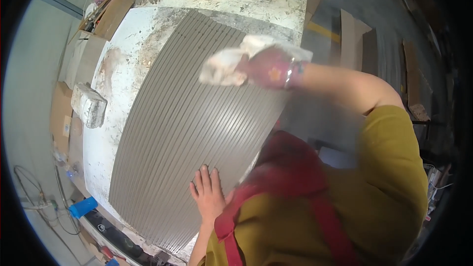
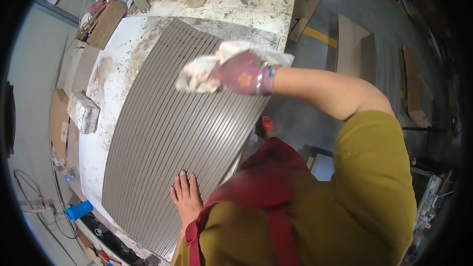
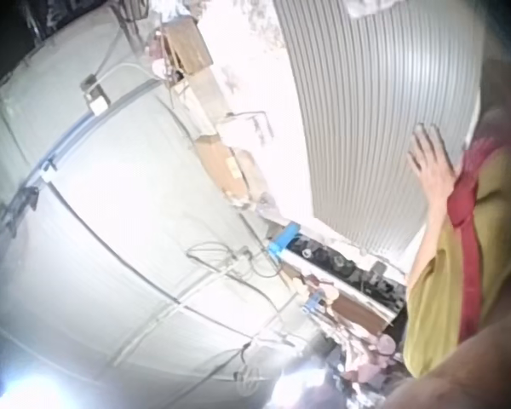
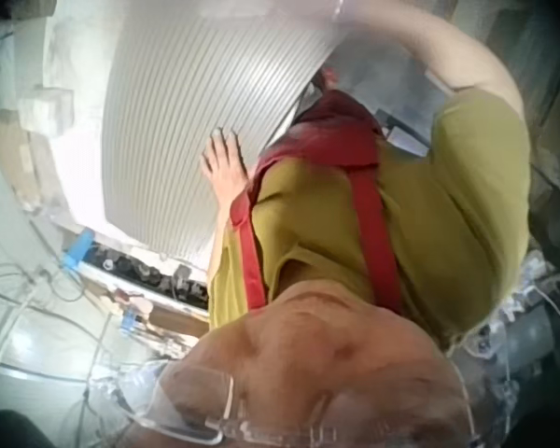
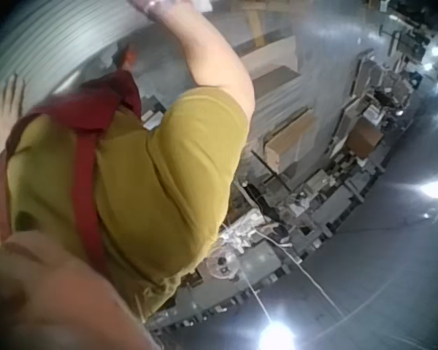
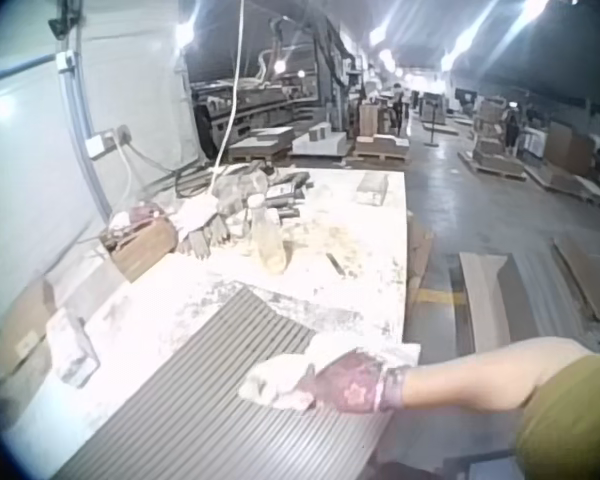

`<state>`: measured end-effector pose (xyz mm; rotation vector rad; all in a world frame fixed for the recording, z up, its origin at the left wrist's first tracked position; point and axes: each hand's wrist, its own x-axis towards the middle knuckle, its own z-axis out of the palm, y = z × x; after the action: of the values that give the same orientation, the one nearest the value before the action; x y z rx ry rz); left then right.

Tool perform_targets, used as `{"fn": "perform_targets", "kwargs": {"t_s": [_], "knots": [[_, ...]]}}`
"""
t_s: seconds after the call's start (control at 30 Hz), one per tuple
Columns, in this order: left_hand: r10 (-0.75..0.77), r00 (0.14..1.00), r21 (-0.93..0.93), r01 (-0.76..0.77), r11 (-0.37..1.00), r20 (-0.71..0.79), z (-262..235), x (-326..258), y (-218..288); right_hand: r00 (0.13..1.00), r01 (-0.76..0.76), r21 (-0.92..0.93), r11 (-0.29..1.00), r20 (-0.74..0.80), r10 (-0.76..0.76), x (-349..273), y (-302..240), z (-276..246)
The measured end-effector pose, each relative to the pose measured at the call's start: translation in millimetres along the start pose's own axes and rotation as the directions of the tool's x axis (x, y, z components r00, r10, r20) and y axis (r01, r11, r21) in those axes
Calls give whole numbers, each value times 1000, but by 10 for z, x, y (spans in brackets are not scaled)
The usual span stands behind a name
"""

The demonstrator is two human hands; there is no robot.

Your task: The person wipes a corrugated wood panel with a cloth, turns it over, and uses a small piece of abrasive material to clean the edge before wiping it again.

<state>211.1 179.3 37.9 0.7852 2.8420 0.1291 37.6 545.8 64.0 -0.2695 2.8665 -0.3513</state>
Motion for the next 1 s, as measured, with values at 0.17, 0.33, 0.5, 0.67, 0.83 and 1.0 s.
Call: {"fn": "perform_targets", "kwargs": {"t_s": [0.17, 0.33, 0.5, 0.67, 0.83, 1.0], "knots": [[54, 995, 59, -49, 997, -84, 75, -15, 1, 963, -215, -104, 971, -185, 194, 19, 712, -428], [21, 998, 34, -19, 999, -63, 42, -23, 46, 986, 54, -154, 987, -147, -77, -53, -135, -264], [63, 994, 61, -58, 996, -88, 75, -15, 5, 943, -259, 132, 957, -178, 280, -87, 871, -484], [3, 997, 35, -1, 999, -71, 75, -55, 34, 997, -15, -206, 978, 68, 29, -243, -51, -401], [20, 998, -6, -21, 1000, -65, 18, 2, 35, 965, -113, -91, 989, -249, 87, -285, 640, 26], [2, 996, -7, -2, 1000, -89, 38, -59, 42, 987, -158, -101, 982, -47, 154, -426, 70, -382]]}}
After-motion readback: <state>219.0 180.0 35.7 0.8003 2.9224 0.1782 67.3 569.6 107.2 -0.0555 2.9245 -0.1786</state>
